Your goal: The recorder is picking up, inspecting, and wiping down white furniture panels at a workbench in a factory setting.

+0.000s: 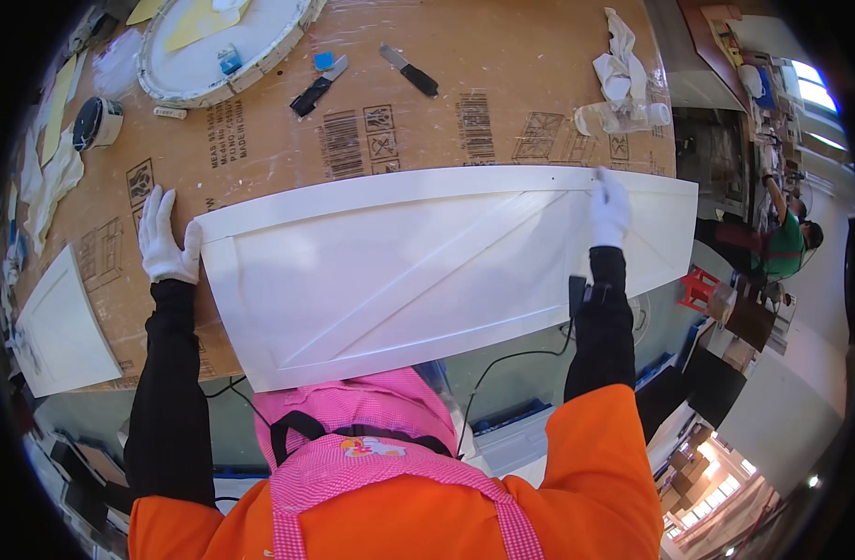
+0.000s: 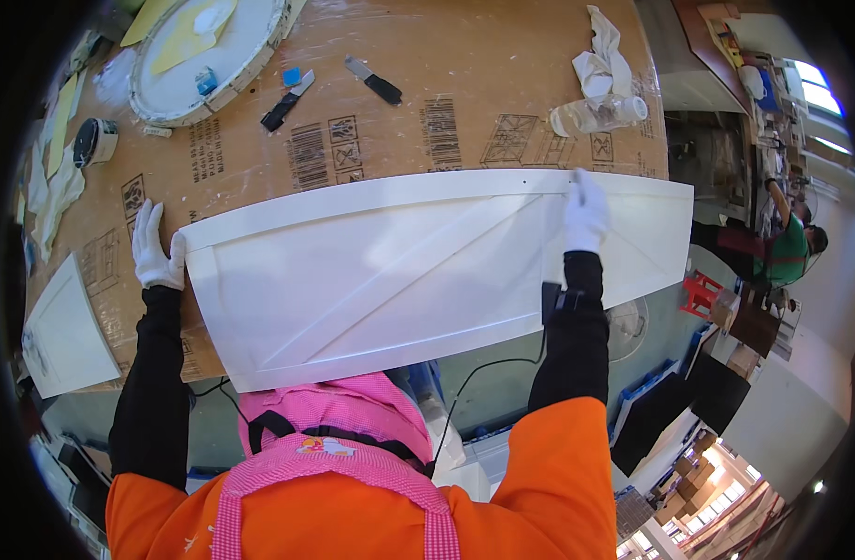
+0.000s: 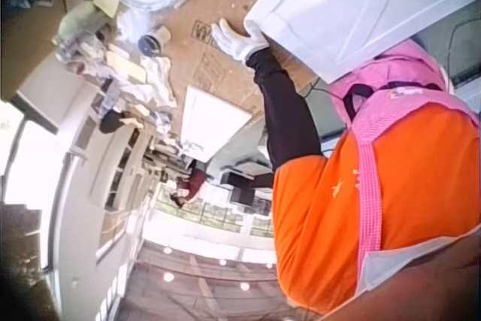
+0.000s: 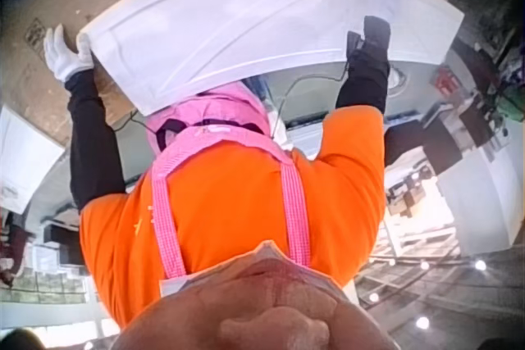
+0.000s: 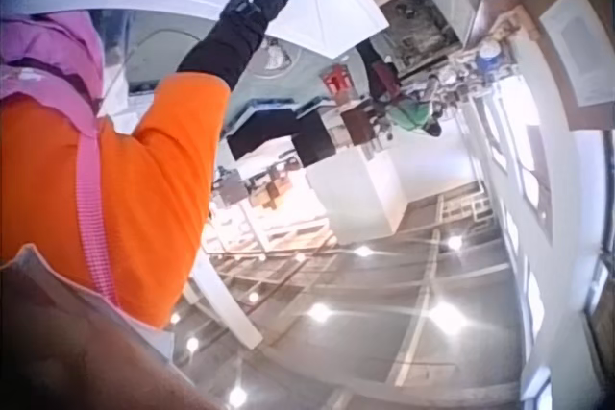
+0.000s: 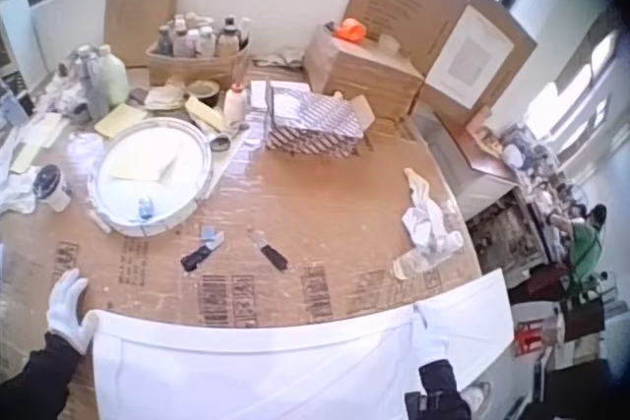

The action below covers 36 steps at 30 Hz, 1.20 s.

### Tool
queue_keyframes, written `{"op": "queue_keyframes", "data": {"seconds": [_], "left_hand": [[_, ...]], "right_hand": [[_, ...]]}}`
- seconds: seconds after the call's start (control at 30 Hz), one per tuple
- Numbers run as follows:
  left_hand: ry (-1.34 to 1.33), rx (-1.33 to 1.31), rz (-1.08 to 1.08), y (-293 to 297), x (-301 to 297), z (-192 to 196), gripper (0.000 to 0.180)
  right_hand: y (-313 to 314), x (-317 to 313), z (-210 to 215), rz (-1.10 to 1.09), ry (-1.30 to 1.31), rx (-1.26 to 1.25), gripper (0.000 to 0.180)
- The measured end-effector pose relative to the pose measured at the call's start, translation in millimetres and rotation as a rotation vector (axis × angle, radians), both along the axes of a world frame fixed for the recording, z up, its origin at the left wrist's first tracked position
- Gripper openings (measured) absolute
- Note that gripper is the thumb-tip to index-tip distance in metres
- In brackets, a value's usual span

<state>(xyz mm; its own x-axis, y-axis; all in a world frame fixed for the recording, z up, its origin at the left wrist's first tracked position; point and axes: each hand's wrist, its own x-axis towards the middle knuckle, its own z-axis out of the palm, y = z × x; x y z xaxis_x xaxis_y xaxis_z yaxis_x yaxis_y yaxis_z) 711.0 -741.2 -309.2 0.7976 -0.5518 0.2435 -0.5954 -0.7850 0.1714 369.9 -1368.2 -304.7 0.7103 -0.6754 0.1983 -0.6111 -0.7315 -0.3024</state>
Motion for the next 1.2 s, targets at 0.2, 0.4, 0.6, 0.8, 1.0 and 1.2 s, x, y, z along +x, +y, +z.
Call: {"op": "queue_keyframes", "data": {"seconds": [0.2,0.4,0.6,0.8,1.0,1.2], "left_hand": [[-0.006,-0.041,-0.038,-14,2,-5,0.059],[-0.007,-0.001,-0.016,2,0,-1,0.059],[-0.004,-0.04,-0.028,-10,3,-11,0.059],[-0.035,-0.001,-0.029,6,3,-2,0.059],[-0.015,-0.026,-0.057,-7,5,-12,0.059],[-0.02,0.028,-0.024,6,3,0,0.06]], "right_hand": [[-20,-38,1,-0.041,0.021,0.026,0.03],[11,-17,10,-0.056,0.056,0.048,0.031],[-65,-49,18,-0.263,0.128,-0.114,0.029],[-16,-5,9,0.048,-0.035,0.176,0.03],[-87,-54,20,-0.256,0.008,0.128,0.031],[-34,-39,-2,-0.22,0.081,0.116,0.03]]}}
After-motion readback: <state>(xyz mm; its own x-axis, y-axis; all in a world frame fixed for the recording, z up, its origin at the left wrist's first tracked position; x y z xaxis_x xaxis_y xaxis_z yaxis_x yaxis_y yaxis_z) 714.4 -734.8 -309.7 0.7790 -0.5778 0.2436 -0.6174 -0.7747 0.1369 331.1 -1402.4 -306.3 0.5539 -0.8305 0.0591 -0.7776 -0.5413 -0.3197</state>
